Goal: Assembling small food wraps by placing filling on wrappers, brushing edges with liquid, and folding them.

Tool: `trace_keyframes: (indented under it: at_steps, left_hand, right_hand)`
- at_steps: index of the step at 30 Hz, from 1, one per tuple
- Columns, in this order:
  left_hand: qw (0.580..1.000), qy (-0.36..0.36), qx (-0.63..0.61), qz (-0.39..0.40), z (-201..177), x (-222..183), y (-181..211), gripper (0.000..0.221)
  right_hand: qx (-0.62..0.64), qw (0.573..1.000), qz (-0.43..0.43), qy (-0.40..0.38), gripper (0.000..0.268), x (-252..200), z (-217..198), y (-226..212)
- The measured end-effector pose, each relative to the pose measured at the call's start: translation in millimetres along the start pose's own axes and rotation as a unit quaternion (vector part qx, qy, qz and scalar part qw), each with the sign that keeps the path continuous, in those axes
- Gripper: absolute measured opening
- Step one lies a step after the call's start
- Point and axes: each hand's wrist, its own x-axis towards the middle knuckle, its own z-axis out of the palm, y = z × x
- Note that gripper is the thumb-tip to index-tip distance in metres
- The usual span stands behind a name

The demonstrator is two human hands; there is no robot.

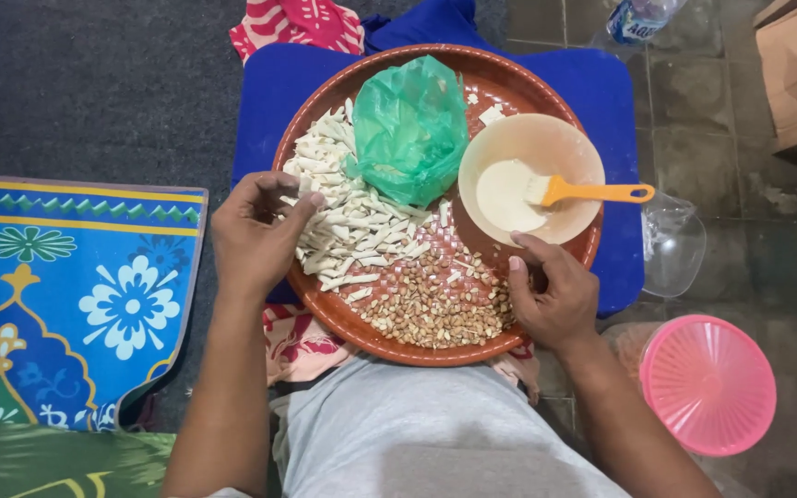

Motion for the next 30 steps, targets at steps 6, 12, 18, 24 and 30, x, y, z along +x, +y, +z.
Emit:
trace_keyframes:
  at_steps: [6, 12, 18, 24, 30]
  left_hand:
    - [0.988, 0.012, 0.114, 0.104, -9, 1, -5, 0.019]
    - [0.952, -0.026, 0.231, 0.196, -19, 5, -8, 0.019]
    - [0.935, -0.041, 0.294, 0.192, -21, 0, -10, 0.011]
    - [0.946, -0.029, 0.271, 0.175, -18, -6, -9, 0.014]
    - [0.964, -0.004, 0.194, 0.184, -22, -4, -17, 0.012]
  right_hand:
    - [-0.012, 1.000, -0.006, -0.002, 0.025, 0, 2, 2]
    - [-0.025, 1.000, 0.003, -0.010, 0.022, -3, 2, 2]
    - [-0.022, 1.000, 0.005, -0.010, 0.017, 2, 1, -5]
    - [-0.024, 1.000, 0.011, -0.016, 0.015, -2, 4, -5]
    - [-0.011, 0.999, -0.008, -0.031, 0.015, 1, 3, -7]
